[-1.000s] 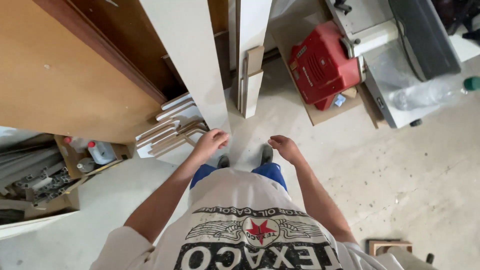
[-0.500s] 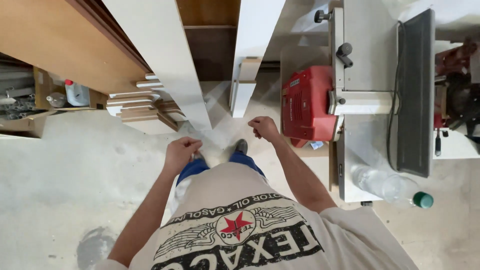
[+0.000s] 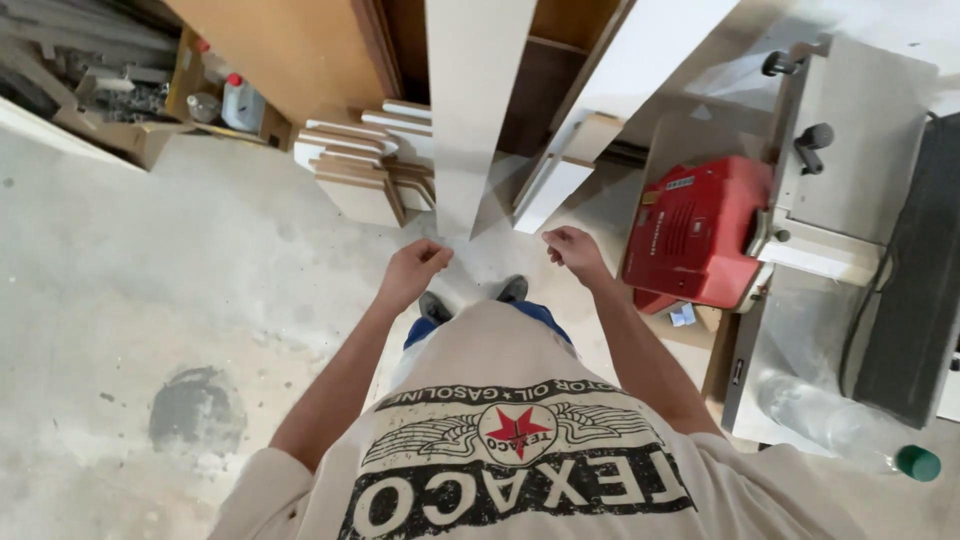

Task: Sorting and moving various wooden boards and panels in a storage area

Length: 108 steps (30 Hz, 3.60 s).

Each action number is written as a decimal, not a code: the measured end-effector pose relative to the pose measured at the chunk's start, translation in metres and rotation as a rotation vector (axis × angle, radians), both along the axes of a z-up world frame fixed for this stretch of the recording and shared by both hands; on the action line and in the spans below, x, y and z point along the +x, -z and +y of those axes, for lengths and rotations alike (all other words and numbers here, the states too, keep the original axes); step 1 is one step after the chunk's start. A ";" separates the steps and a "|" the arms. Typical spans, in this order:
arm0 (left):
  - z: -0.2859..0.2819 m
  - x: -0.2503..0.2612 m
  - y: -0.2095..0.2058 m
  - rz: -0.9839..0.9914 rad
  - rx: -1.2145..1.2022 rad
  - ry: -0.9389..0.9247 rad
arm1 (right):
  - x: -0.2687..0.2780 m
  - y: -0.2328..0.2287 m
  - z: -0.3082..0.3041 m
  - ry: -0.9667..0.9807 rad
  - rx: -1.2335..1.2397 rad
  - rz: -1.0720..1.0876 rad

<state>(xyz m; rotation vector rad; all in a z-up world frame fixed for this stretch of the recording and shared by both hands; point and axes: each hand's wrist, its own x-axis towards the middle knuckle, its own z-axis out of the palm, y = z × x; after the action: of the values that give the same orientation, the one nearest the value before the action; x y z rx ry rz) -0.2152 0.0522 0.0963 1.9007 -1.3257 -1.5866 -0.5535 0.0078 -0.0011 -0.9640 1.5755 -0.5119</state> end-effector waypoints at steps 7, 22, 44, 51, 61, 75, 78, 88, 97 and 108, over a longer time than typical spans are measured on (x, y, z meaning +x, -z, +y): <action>0.044 0.050 0.015 0.095 0.004 -0.143 | 0.065 -0.099 -0.081 -0.037 -0.321 0.015; 0.096 0.119 -0.010 0.068 -0.023 -0.291 | 0.121 -0.160 -0.233 0.180 -0.682 -0.340; -0.131 0.014 -0.001 0.358 -0.765 -0.306 | 0.102 -0.071 -0.144 0.017 -0.804 -0.278; -0.142 -0.015 0.037 0.236 -0.559 -0.259 | 0.133 -0.061 -0.100 0.060 -0.895 -0.251; -0.069 0.024 -0.046 0.205 -0.662 -0.656 | 0.206 -0.112 -0.101 -0.092 -0.923 -0.303; 0.122 0.283 -0.064 -0.109 -0.913 -1.043 | 0.539 -0.175 -0.016 -0.310 -0.752 -0.733; 0.193 0.352 -0.039 -0.059 -0.816 -1.117 | 0.601 -0.183 -0.005 -0.319 -0.720 -0.702; 0.320 0.554 -0.013 0.005 -0.394 -1.336 | 0.812 -0.220 0.036 -0.203 -0.976 -0.725; 0.345 0.822 0.002 -0.094 -0.350 -1.295 | 1.053 -0.182 0.019 -0.176 -1.038 -0.699; 0.398 1.147 -0.010 -0.029 -0.268 -1.485 | 1.411 -0.214 0.016 -0.233 -1.004 -0.728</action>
<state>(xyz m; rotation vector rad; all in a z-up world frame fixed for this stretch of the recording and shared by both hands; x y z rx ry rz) 0.9319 0.4504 0.1064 1.8463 0.0953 -0.5370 0.8573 0.0242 0.2133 -1.4386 0.4788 -1.3639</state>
